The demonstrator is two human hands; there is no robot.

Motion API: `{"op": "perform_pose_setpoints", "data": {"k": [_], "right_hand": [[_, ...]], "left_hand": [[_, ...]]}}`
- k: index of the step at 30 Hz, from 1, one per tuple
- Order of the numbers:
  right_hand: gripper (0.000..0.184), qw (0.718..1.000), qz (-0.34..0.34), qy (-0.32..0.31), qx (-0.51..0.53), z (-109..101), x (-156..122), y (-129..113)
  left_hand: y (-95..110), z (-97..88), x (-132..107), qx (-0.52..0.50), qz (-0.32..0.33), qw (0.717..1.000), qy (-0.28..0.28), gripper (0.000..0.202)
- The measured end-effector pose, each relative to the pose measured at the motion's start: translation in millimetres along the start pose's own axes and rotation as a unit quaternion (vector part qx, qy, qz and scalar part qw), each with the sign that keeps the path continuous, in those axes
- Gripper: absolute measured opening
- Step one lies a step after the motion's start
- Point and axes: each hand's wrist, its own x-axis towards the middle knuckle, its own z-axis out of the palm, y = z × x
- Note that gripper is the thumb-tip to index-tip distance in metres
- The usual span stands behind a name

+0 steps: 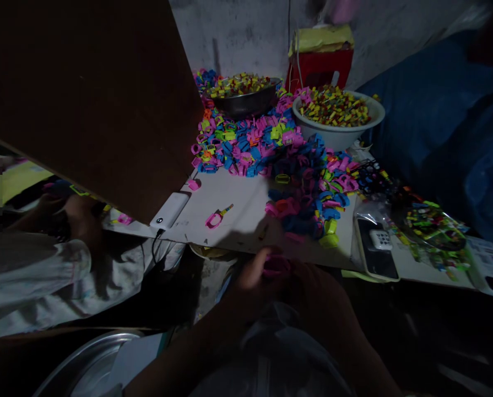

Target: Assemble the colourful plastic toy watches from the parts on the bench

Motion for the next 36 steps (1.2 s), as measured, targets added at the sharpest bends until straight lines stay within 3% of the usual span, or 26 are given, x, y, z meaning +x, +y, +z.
{"op": "perform_pose_setpoints", "data": {"k": [4, 9, 11, 14, 17, 20, 25, 29, 31, 33, 36], "right_hand": [[0.011, 0.996, -0.003, -0.061, -0.064, 12, -1, 3], [0.014, 0.994, -0.037, -0.099, -0.010, 27, 8, -5], [0.013, 0.996, -0.034, -0.076, 0.024, 32, 15, 0], [0.041, 0.999, 0.004, 0.028, 0.038, 38, 27, 33], [0.053, 0.974, 0.128, 0.188, -0.023, 47, 35, 89], [0.074, 0.934, 0.212, 0.285, -0.043, 69, 43, 133], [0.056, 0.964, 0.142, 0.226, -0.008, 105, 70, 143], [0.043, 0.956, 0.190, 0.223, -0.011, 86, 90, 156], [0.043, 0.945, 0.249, 0.210, -0.031, 66, 95, 174], [0.042, 0.939, 0.292, 0.178, -0.043, 51, 100, 193], [0.036, 0.947, 0.291, 0.132, -0.030, 41, 105, 211]], "left_hand": [[-20, 1.9, 1, -0.019, -0.030, 0.999, -0.040, 0.035], [-43, -8.7, 6, 0.025, -0.023, 0.998, -0.060, 0.025], [-50, -19.6, 12, 0.051, 0.007, 0.998, -0.023, 0.024], [-62, -48.6, 29, 0.139, 0.087, 0.986, 0.040, 0.015], [-77, -89.6, 60, 0.236, 0.191, 0.945, 0.119, 0.011], [-92, -127.4, 94, 0.330, 0.232, 0.893, 0.198, 0.011], [-110, -157.6, 127, 0.401, 0.191, 0.848, 0.290, 0.024], [-113, -152.0, 126, 0.460, 0.165, 0.791, 0.369, 0.038], [-111, -135.0, 123, 0.455, 0.208, 0.801, 0.329, 0.039], [-108, -108.7, 121, 0.442, 0.253, 0.822, 0.254, 0.035], [-103, -63.6, 124, 0.434, 0.251, 0.843, 0.195, 0.030]]}}
